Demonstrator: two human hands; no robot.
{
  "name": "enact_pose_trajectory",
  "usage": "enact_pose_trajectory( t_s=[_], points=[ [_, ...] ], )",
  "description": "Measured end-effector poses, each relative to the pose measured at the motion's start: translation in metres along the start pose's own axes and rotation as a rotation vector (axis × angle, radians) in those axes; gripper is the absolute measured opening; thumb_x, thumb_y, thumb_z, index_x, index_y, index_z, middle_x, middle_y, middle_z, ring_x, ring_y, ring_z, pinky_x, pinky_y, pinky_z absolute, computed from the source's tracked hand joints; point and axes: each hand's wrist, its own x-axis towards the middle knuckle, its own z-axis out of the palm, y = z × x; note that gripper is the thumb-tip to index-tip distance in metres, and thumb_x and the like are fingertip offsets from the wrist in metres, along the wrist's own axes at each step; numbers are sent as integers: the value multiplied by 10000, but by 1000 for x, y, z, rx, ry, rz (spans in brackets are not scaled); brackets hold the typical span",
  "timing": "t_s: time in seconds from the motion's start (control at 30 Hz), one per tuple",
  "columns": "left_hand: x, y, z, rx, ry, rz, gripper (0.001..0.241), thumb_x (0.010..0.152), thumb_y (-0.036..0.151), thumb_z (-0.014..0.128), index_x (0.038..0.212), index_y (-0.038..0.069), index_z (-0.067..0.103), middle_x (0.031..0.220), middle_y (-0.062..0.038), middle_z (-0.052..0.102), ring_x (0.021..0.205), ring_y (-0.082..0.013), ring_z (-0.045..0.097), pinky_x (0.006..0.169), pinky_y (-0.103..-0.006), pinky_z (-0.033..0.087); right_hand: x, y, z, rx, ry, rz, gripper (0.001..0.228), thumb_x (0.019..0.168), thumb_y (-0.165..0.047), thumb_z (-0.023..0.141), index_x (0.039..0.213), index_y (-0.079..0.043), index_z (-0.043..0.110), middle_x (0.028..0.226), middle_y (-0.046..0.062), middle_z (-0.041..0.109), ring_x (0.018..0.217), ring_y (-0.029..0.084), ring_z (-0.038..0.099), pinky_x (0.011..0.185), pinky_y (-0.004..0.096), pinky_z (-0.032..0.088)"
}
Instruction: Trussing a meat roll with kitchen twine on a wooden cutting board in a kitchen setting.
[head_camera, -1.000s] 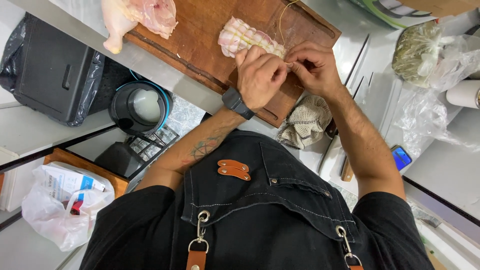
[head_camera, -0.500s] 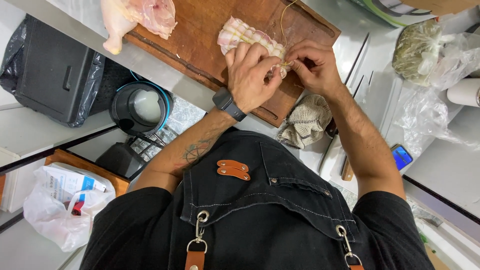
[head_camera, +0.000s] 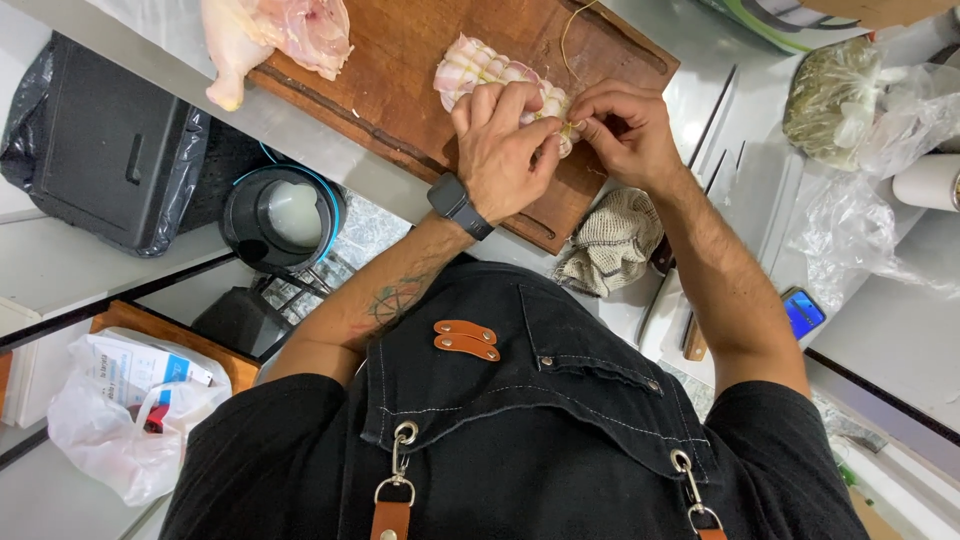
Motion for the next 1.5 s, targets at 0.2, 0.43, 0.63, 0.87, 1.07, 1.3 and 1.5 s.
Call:
enact_pose_trajectory(
  t_s=[0.2, 0.43, 0.63, 0.87, 1.07, 1.3, 1.5],
  points=[
    [0, 4, 10, 31, 19, -22, 183, 945, 351, 772, 881, 185, 817, 1159, -3, 585, 1069, -291, 499, 915, -508, 361, 0, -1, 2, 8, 17, 40, 26, 1127, 46, 726, 1150, 44, 737, 1140, 188, 727, 1044, 279, 713, 967, 381, 614],
    [0, 4, 13, 30, 47, -7, 100, 871, 216, 771, 796, 209, 707, 1110, 17, 596, 1036, -284, 513, 892, -488, 366, 6, -4, -2, -103, 5, 2, 45, 1130, 59, 719, 1166, 64, 745, 1101, 189, 735, 981, 276, 698, 864, 367, 575],
    [-6, 2, 12, 29, 66, 33, 58, 845, 175, 772, 845, 202, 722, 1112, 14, 604, 1053, -281, 530, 921, -500, 384, 7, 0, -4, -148, 24, 23, 37, 1125, 72, 747, 1160, 62, 753, 1089, 185, 736, 957, 266, 673, 837, 358, 546],
    [-11, -2, 16, 55, 176, 50, 121, 818, 147, 778, 822, 246, 709, 1088, 43, 631, 1012, -249, 552, 899, -447, 357, 7, -4, -5, -94, 1, 205, 224, 1157, -77, 706, 1355, 29, 714, 1241, 179, 732, 1091, 269, 681, 951, 366, 568],
    [-13, -15, 26, 118, 299, 173, 135, 776, 147, 727, 800, 274, 687, 1023, 61, 653, 977, -208, 518, 909, -399, 329, 1, 3, 1, 213, 73, 359, 73, 1189, -59, 616, 1179, -50, 687, 1070, 60, 726, 903, 134, 670, 820, 264, 583],
    [-21, -18, 40, 39, 279, 75, 93, 754, 215, 725, 809, 288, 742, 1045, 56, 637, 1012, -227, 524, 890, -442, 348, 2, 1, 10, 524, 180, 519, 97, 1169, -77, 623, 1160, -104, 716, 1017, 18, 787, 610, 35, 486, 556, 188, 414],
    [-19, -15, 40, 58, 284, 74, 64, 833, 235, 664, 820, 252, 725, 1070, 40, 659, 1071, -233, 510, 938, -430, 307, 3, 3, 11, 545, 201, 513, 78, 1175, -110, 614, 1170, -96, 691, 1024, 69, 788, 584, 52, 438, 543, 205, 374]
  ],
)
